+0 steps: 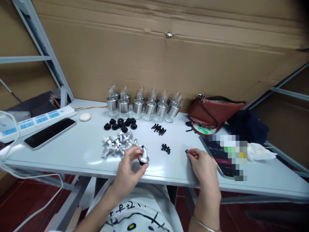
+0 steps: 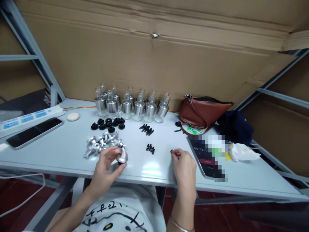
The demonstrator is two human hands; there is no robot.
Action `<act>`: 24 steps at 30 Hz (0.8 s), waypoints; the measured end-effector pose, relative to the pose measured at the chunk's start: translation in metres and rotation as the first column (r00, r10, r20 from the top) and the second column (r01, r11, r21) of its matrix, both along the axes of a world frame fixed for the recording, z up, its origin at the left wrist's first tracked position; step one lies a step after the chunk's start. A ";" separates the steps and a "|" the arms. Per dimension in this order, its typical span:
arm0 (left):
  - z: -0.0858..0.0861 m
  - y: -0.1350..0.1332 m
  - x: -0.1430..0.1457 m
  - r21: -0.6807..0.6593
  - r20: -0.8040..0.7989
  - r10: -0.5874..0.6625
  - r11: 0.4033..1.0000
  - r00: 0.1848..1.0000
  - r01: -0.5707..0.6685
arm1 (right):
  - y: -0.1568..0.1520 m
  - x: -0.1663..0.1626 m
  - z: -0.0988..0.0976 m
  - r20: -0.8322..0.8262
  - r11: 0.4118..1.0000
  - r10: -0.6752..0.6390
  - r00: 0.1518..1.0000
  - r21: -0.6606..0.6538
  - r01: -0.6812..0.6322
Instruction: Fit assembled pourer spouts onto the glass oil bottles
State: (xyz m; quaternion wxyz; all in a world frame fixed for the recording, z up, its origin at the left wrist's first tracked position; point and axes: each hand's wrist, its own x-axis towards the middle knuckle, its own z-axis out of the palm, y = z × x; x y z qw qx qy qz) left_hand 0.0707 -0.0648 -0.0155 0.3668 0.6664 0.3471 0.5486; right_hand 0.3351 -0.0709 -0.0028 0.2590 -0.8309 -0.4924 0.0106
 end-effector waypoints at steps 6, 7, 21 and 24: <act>0.001 -0.003 0.001 -0.103 0.010 -0.031 0.994 0.999 0.032 | -0.006 -0.035 0.004 -0.149 0.943 0.134 0.980 0.322 -0.080; 0.001 -0.003 0.001 -0.103 -0.002 -0.034 0.994 0.999 0.033 | -0.005 -0.050 0.006 -0.200 0.906 0.229 0.953 0.403 -0.133; 0.003 -0.002 0.001 0.027 -0.167 0.022 0.999 0.986 -0.018 | -0.003 -0.137 0.002 -0.315 0.598 0.624 0.715 0.781 -0.178; 0.002 -0.001 0.001 0.005 -0.159 0.016 1.000 0.987 -0.015 | -0.005 -0.137 0.001 -0.249 0.559 0.640 0.727 0.800 -0.218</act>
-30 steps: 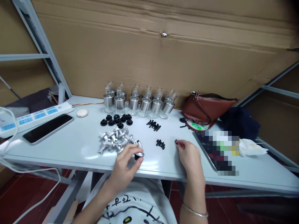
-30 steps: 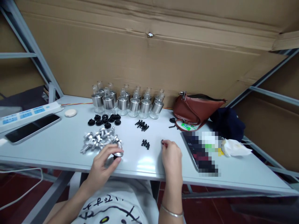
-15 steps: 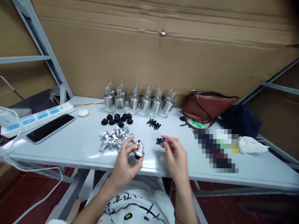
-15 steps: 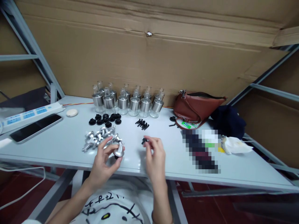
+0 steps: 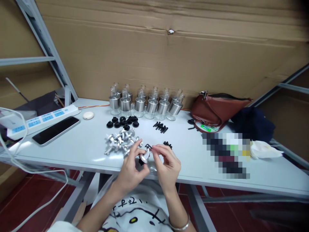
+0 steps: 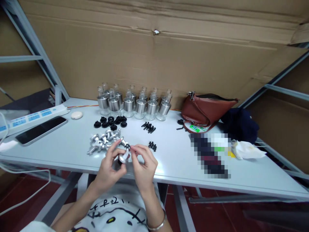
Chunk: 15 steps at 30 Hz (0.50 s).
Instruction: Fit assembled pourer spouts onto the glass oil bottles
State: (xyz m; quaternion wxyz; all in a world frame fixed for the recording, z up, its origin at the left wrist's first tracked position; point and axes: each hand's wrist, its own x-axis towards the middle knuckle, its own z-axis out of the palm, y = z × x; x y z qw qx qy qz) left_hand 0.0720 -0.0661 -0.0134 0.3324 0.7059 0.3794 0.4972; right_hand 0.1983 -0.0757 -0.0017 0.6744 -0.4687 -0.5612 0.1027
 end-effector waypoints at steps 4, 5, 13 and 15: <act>-0.003 0.000 0.000 -0.013 -0.002 0.004 1.000 1.000 -0.004 | 0.000 -0.001 -0.001 0.022 0.999 -0.010 1.000 0.047 0.009; -0.003 0.000 -0.001 -0.014 -0.004 0.010 1.000 1.000 -0.010 | -0.001 -0.001 -0.001 0.026 0.998 -0.012 1.000 0.063 0.011; -0.002 0.001 -0.002 -0.026 -0.014 0.025 0.999 1.000 -0.026 | -0.001 0.000 -0.005 -0.016 0.992 -0.033 0.999 0.123 0.035; -0.002 0.001 -0.002 -0.031 -0.012 0.016 0.999 1.000 -0.016 | 0.000 -0.001 -0.005 -0.033 0.991 -0.026 0.999 0.127 0.030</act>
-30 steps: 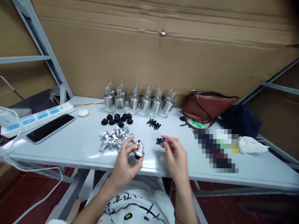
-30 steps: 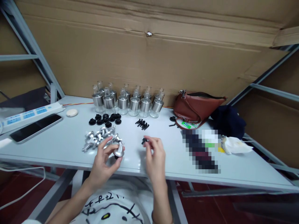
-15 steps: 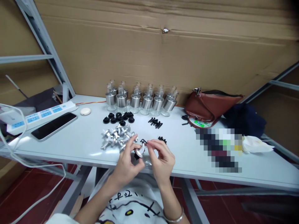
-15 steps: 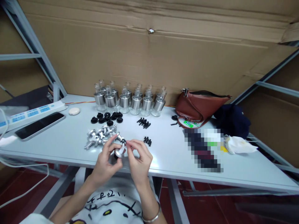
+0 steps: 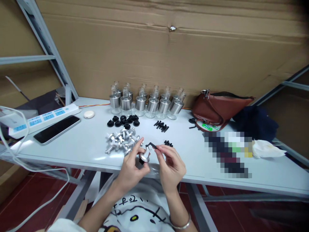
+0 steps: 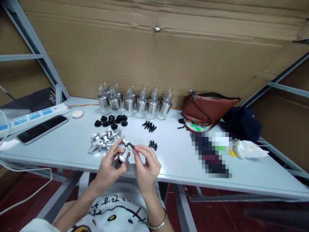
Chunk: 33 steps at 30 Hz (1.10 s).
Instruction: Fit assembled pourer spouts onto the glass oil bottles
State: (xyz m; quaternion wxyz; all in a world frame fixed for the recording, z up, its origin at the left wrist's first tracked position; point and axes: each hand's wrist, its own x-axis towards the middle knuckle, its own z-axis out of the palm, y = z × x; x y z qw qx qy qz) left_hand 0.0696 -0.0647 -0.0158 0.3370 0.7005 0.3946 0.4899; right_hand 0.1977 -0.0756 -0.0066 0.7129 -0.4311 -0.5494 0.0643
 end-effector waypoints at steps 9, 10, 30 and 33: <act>0.000 -0.001 0.000 -0.030 0.034 0.005 1.000 0.999 -0.004 | -0.001 -0.001 0.001 0.061 0.999 0.032 0.998 0.005 -0.032; 0.001 -0.001 0.000 -0.032 0.034 0.001 0.999 0.999 0.000 | -0.001 -0.001 0.001 0.056 1.000 0.028 0.998 0.012 -0.028; 0.002 -0.002 0.001 0.077 0.012 0.001 0.997 1.000 -0.002 | 0.000 -0.001 0.003 0.147 0.997 0.001 0.989 0.070 -0.011; 0.002 -0.002 0.002 0.078 0.004 0.024 0.997 1.000 -0.024 | -0.001 -0.001 0.004 0.190 0.997 -0.016 0.982 0.076 0.002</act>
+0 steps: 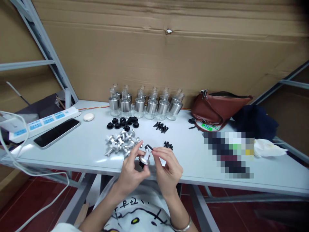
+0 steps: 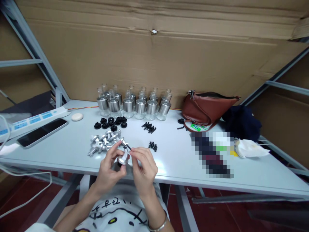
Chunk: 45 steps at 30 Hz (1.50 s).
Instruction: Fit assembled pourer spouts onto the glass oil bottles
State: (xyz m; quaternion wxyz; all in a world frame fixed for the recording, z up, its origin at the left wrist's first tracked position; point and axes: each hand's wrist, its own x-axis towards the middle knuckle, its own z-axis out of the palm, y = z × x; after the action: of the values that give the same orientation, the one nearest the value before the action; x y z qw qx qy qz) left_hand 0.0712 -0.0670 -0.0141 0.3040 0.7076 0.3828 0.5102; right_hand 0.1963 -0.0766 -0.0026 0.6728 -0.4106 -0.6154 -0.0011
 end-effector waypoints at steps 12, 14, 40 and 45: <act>-0.002 0.000 -0.002 0.084 0.023 0.033 0.996 0.999 -0.035 | 0.001 -0.001 -0.002 -0.097 0.991 -0.037 0.995 -0.135 0.023; -0.003 0.000 -0.002 0.072 0.042 0.037 0.997 0.998 -0.040 | 0.001 -0.001 -0.002 -0.139 0.973 -0.024 0.990 -0.231 -0.009; 0.001 -0.001 0.002 -0.071 0.139 -0.011 0.997 0.990 0.021 | 0.000 0.000 -0.004 -0.200 0.938 -0.072 0.977 -0.345 -0.001; 0.000 0.000 0.002 -0.068 0.117 -0.019 0.997 0.993 0.027 | 0.000 0.000 -0.004 -0.204 0.953 -0.004 0.979 -0.297 -0.058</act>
State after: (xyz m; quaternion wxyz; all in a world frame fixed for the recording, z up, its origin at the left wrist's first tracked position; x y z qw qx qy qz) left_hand 0.0729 -0.0671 -0.0140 0.3561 0.6701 0.3738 0.5333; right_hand 0.1963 -0.0770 -0.0071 0.6612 -0.4979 -0.5424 0.1438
